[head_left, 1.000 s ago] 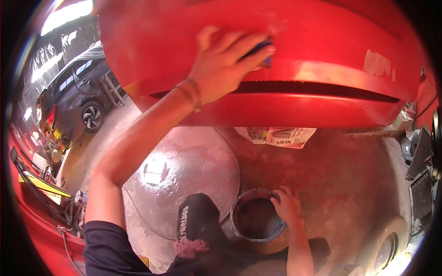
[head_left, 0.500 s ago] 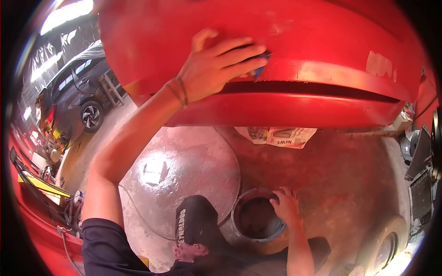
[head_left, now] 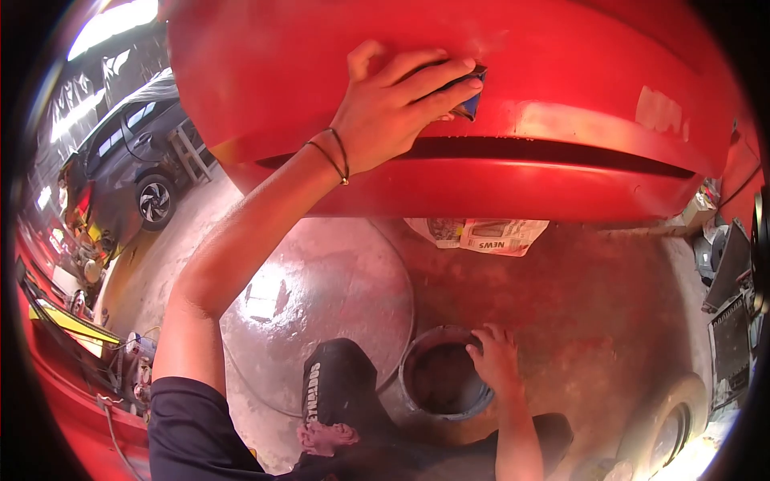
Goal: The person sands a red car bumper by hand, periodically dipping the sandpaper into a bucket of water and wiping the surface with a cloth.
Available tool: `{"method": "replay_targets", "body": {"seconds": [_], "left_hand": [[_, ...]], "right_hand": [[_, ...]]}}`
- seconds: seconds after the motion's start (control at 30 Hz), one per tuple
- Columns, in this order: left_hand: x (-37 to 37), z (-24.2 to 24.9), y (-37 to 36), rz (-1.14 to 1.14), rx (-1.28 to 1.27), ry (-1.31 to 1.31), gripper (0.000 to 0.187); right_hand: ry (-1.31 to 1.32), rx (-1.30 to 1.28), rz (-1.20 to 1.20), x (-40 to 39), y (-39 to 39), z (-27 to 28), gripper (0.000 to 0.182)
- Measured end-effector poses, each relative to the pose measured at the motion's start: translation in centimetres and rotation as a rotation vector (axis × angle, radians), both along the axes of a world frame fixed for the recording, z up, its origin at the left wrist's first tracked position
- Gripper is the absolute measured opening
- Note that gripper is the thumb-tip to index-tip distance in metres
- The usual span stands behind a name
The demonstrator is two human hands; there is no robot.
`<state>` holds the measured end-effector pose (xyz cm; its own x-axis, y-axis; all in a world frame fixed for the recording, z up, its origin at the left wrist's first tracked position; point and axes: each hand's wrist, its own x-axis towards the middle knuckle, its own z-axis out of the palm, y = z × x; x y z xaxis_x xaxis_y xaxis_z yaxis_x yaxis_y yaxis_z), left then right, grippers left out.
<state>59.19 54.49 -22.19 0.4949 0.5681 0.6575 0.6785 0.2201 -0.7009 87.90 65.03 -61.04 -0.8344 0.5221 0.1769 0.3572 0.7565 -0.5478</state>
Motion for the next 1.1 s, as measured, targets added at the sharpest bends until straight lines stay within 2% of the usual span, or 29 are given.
{"method": "replay_targets", "body": {"seconds": [0.17,0.37,0.47,0.57,0.67,0.73,0.83,1.03,1.1], "left_hand": [[-2.0,-0.6,-4.3,0.011,-0.010,-0.041,0.053],[3.8,0.7,5.9,-0.028,-0.017,0.031,0.053],[1.3,0.3,0.9,0.008,-0.012,-0.038,0.052],[-2.9,-0.4,-6.0,0.077,0.007,-0.016,0.050],[-0.9,0.7,-1.3,0.031,-0.018,-0.019,0.048],[2.9,2.3,5.3,-0.025,0.042,0.073,0.047],[4.7,3.6,9.4,-0.063,0.031,0.087,0.047],[-1.2,3.0,-1.4,0.035,0.053,0.047,0.041],[0.3,4.2,1.8,-0.006,0.051,0.083,0.042]], "right_hand": [[-0.003,0.003,-0.026,0.9,0.3,1.0,0.038],[0.002,-0.046,0.015,0.0,0.1,0.8,0.039],[-0.027,0.032,-0.005,0.3,0.0,0.5,0.038],[-0.023,-0.052,-0.008,0.9,0.8,-0.3,0.040],[-0.033,0.004,-0.013,0.7,0.9,-0.1,0.040],[0.008,-0.032,0.010,0.0,0.8,-0.6,0.040],[-0.012,-0.035,0.018,-0.2,0.3,-0.6,0.039],[-0.008,-0.037,-0.008,1.1,0.7,1.0,0.039],[0.013,-0.024,-0.007,1.2,0.9,0.6,0.039]]}}
